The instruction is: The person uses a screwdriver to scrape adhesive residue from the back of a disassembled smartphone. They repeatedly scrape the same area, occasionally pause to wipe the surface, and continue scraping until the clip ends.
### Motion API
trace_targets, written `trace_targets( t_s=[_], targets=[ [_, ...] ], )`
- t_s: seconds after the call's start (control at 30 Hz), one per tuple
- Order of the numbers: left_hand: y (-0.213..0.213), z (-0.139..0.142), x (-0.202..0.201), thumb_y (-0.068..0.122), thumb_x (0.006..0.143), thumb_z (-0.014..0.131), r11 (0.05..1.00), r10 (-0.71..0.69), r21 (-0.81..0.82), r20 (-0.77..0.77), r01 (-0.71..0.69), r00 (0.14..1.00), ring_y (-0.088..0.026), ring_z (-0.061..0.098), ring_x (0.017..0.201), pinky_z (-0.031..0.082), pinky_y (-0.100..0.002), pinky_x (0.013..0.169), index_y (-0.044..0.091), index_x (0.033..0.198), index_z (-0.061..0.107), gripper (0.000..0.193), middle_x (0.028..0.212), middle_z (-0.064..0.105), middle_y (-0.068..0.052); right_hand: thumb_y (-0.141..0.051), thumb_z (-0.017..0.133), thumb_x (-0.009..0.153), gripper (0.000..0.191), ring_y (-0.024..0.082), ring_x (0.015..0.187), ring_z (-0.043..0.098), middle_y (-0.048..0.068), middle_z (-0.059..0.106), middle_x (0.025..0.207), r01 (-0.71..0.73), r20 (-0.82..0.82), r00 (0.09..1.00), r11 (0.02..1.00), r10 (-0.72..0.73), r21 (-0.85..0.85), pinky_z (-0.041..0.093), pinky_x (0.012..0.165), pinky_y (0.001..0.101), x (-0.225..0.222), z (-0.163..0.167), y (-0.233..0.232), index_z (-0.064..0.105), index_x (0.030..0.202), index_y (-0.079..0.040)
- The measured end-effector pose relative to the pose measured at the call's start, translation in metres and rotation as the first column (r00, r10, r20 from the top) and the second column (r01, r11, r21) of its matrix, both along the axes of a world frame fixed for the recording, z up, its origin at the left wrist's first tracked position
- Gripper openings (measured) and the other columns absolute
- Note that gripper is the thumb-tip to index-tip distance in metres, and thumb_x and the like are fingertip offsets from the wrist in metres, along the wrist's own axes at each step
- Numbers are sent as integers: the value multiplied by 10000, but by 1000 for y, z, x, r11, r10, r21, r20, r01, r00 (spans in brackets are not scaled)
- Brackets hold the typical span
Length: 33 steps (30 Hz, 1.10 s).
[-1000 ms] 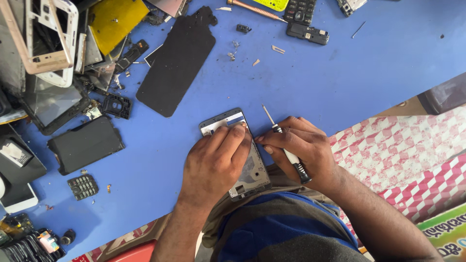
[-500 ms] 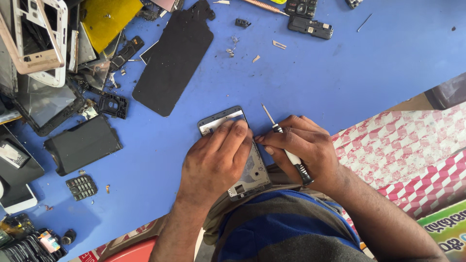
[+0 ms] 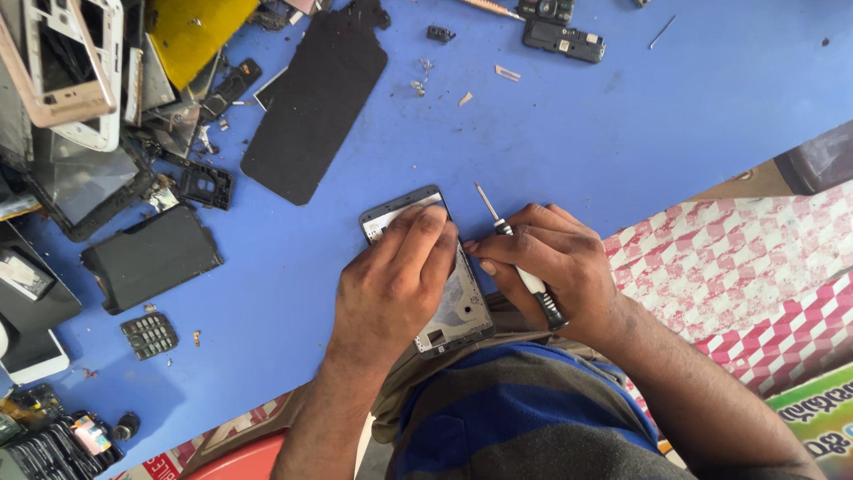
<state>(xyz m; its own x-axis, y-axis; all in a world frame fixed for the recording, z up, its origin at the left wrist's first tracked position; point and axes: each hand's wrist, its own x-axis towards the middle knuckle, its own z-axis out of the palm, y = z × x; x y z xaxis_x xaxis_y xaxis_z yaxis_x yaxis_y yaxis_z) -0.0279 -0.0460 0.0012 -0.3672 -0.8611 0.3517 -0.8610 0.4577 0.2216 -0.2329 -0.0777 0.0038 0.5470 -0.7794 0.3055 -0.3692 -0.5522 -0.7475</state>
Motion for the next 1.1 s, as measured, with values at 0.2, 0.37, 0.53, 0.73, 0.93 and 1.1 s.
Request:
trace_targets(
  t_s=[0.2,0.37,0.53,0.73,0.93,1.1],
  targets=[
    [2,-1,-3,70,953,744,999,45,26,-72,-43,996,-153,710,1009,616,-269,815,26,1012,703,84,1134,647,-23,0,767,881,166,221,812,678,60,727,897,11,-4,1000,1000,-11,3,522,737,391,1,1,0,695,1021,-50],
    [2,-1,-4,69,961,748,998,58,8,-80,-58,995,-164,714,1019,618,-273,818,22,1011,699,84,1127,648,-34,-2,755,883,153,232,819,681,63,723,884,13,-26,1000,1000,-13,3,527,752,396,1,3,1,696,1016,-49],
    [4,-2,-6,58,960,755,998,65,-5,-67,-65,996,-165,719,995,616,-275,794,18,993,700,75,1117,665,-36,0,748,893,151,233,839,689,63,727,890,21,-17,1000,1000,-20,12,537,778,396,-1,3,3,692,1025,-48],
    [4,1,-7,66,968,767,998,66,9,-92,-65,994,-173,718,960,611,-283,770,10,1008,702,94,1122,674,-43,-11,748,901,137,238,854,699,63,736,901,26,-19,999,1000,-25,18,543,789,395,-2,4,5,691,1016,-60],
    [4,7,2,55,931,812,988,99,149,-372,-46,923,-201,707,979,599,-338,820,52,1073,711,174,1104,666,-11,9,721,931,131,244,846,702,79,729,919,37,27,999,997,-38,66,559,770,382,-4,3,2,703,1044,-55],
    [8,12,-3,63,895,810,986,112,155,-320,-65,941,-201,686,1000,605,-332,801,51,1070,716,198,1091,667,-23,0,718,935,121,244,853,704,85,728,933,50,32,998,997,-52,66,562,762,378,-3,4,4,699,1040,-55]
  ],
)
